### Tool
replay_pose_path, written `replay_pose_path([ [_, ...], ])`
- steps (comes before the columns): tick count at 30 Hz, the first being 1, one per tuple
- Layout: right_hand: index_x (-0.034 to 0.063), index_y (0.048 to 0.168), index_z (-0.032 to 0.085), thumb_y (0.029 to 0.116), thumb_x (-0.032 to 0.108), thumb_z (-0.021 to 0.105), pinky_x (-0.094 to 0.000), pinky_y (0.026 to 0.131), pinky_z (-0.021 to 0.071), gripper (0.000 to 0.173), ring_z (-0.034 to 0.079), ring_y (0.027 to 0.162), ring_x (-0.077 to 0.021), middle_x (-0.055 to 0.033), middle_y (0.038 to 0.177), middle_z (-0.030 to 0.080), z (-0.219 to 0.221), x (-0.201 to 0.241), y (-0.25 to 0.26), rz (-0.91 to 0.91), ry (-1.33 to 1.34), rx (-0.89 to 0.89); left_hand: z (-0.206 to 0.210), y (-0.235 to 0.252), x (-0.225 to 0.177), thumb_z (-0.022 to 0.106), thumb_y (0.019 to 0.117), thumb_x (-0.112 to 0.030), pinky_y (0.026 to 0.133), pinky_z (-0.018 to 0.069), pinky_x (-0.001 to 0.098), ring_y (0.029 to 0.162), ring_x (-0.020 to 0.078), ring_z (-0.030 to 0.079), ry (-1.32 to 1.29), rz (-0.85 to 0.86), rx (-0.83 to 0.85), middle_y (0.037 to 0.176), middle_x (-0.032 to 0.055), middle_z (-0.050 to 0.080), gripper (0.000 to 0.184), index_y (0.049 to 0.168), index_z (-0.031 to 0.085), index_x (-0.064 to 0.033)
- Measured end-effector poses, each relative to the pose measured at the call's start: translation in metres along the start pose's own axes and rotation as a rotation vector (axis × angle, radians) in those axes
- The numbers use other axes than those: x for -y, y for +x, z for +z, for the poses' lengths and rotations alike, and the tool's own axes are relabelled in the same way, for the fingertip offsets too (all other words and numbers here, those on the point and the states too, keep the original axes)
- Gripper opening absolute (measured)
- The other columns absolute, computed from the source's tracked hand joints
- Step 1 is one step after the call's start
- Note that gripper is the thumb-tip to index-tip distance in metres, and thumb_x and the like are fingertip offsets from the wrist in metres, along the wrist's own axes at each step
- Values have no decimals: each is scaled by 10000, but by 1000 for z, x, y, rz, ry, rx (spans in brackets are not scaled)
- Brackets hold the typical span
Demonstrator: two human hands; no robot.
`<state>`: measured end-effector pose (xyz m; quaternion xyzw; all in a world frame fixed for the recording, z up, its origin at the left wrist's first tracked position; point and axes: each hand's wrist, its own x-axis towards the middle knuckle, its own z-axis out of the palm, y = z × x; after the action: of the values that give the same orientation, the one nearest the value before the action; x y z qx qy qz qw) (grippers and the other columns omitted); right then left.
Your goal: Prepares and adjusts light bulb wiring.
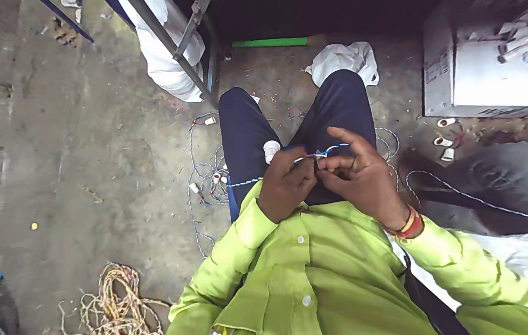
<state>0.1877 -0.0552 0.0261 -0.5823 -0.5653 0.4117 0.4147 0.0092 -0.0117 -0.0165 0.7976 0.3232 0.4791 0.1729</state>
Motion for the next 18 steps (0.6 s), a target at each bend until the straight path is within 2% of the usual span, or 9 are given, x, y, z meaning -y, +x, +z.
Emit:
replay_pose_path([
  [2,129,1467,466,824,46,721,-229,679,616,697,721,767,-60,25,981,763,-1,-1,1,-17,-85,-4,-3,4,-1,727,853,-6,822,578,231,932,154,671,-127,-168,10,1041,175,687,97,926,766,44],
  [4,131,1404,505,823,61,725,-231,675,617,625,719,757,-47,39,968,765,-7,1,3,-17,-136,29,-10,7,-1,727,857,-2,684,573,173,802,59,645,-282,-352,69,1048,121,671,102,944,771,27],
  [5,143,1376,520,810,61,729,-237,662,620,609,718,741,-49,46,952,765,-12,3,4,-2,-136,60,-14,9,1,724,864,1,644,561,178,761,50,625,-371,-445,117,1057,97,668,95,944,773,11],
  [7,164,1324,549,779,36,737,-234,620,604,590,713,700,-63,32,915,769,-22,6,5,73,-60,143,-24,14,4,711,874,-10,650,563,217,782,63,645,-504,-608,229,1064,62,704,82,901,786,-29],
  [9,159,1284,581,767,-21,740,-240,588,591,570,714,680,-103,-23,889,770,-31,6,6,191,85,217,-28,17,7,689,889,-3,681,560,237,835,79,654,-642,-720,305,1055,55,718,102,875,786,-32],
  [11,137,1265,593,762,-75,727,-248,612,599,562,722,702,-137,-72,894,761,-37,3,5,269,235,246,-31,19,11,668,945,-33,667,549,238,804,86,638,-734,-759,315,1071,53,707,120,998,775,-35],
  [14,94,1184,612,796,-133,714,-269,698,621,461,734,762,-154,-99,916,753,-37,-2,0,296,421,243,-35,20,15,554,1029,-82,630,518,223,741,75,599,-860,-768,305,1119,67,682,332,1353,620,-51],
  [16,66,1092,654,809,-128,716,-272,734,619,349,723,789,-135,-88,925,748,-32,-3,-4,282,509,223,-33,19,15,477,1060,-96,602,483,214,719,77,576,-877,-785,284,1084,69,674,400,1456,530,-92],
  [18,63,1025,682,831,-78,719,-258,720,597,243,694,770,-103,-63,887,740,-25,-5,-6,267,538,203,-31,18,13,473,1065,-90,652,520,238,761,98,608,-851,-792,273,1065,68,679,415,1478,508,-101],
])
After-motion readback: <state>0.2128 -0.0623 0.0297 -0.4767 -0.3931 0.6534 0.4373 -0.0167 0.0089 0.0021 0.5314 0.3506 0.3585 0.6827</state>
